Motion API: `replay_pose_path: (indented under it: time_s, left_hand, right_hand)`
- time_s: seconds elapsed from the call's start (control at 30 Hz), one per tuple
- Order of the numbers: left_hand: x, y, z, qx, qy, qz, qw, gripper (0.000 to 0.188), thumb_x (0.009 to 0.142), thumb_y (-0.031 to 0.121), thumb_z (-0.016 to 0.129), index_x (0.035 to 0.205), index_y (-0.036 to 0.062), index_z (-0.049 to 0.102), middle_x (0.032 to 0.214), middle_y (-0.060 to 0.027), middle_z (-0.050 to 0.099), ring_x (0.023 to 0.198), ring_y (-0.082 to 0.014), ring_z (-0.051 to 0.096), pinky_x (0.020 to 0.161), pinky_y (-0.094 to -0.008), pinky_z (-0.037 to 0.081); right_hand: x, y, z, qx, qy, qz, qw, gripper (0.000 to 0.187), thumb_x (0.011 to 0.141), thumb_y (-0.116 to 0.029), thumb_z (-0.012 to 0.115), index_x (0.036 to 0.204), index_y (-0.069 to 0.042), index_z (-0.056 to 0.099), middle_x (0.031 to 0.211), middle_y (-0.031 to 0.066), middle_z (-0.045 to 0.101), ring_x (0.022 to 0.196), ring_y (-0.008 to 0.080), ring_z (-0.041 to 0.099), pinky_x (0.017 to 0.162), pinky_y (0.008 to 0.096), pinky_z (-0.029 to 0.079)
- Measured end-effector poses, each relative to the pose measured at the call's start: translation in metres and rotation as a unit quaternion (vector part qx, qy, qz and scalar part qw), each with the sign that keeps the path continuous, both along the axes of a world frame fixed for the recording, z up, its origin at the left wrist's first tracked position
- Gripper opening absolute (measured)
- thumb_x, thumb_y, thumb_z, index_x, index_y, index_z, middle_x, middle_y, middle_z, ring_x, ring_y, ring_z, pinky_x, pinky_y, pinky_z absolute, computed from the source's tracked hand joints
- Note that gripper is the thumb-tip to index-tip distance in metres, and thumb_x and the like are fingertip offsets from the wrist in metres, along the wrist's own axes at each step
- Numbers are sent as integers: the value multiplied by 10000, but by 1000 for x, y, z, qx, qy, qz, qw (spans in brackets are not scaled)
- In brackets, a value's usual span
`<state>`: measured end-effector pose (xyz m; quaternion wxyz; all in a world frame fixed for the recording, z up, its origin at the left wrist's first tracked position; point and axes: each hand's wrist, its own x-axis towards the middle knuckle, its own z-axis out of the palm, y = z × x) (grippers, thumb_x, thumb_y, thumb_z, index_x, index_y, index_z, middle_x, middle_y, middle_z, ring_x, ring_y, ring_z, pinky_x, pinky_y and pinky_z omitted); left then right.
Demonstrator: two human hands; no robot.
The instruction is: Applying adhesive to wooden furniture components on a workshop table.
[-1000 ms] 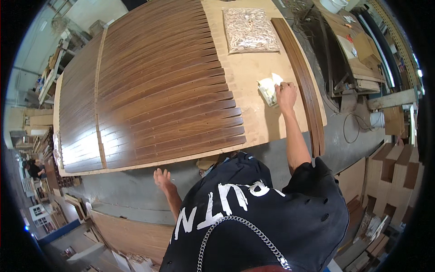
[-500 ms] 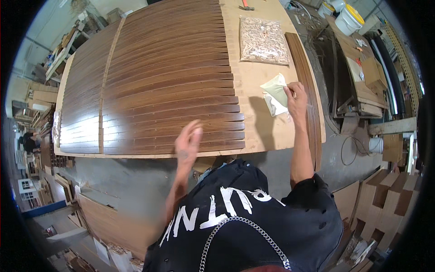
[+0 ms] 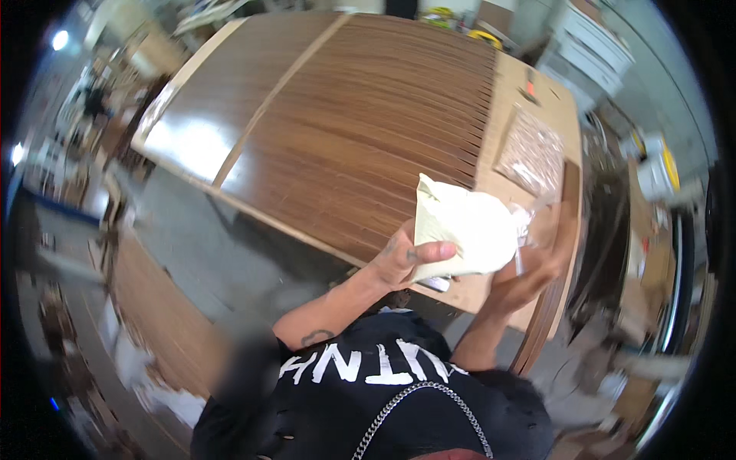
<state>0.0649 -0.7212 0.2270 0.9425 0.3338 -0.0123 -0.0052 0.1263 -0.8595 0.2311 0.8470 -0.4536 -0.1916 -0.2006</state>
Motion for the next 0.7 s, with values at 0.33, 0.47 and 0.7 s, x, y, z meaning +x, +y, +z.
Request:
replay_pose_path:
  time_s: [0.33, 0.47, 0.7]
  left_hand:
    - [-177, 143, 60, 624, 143, 476, 604, 541, 729, 220, 832, 1154, 13, 570, 905, -119, 646, 716, -177, 640, 594, -266, 530]
    - [-254, 177, 66, 636, 53, 526, 562, 465, 719, 102, 821, 1124, 37, 602, 918, -102, 635, 683, -162, 621, 585, -246, 516]
    - [-325, 205, 72, 627, 37, 579, 520, 425, 698, 82, 830, 1065, -3, 633, 979, -126, 646, 742, -162, 643, 576, -251, 524]
  right_hand:
    - [-118, 182, -36, 165, 297, 554, 760, 635, 880, -528, 575, 1296, -57, 479, 1180, 146, 599, 1067, 303, 605, 842, 486, 547]
    - [-157, 232, -27, 95, 244, 508, 820, 627, 864, -476, 601, 1293, -40, 465, 1124, 128, 606, 984, 276, 636, 820, 465, 554]
    - [-218, 306, -3, 110, 72, 461, 878, 635, 732, -260, 715, 1249, -4, 448, 1108, 163, 556, 1003, 260, 591, 861, 385, 510]
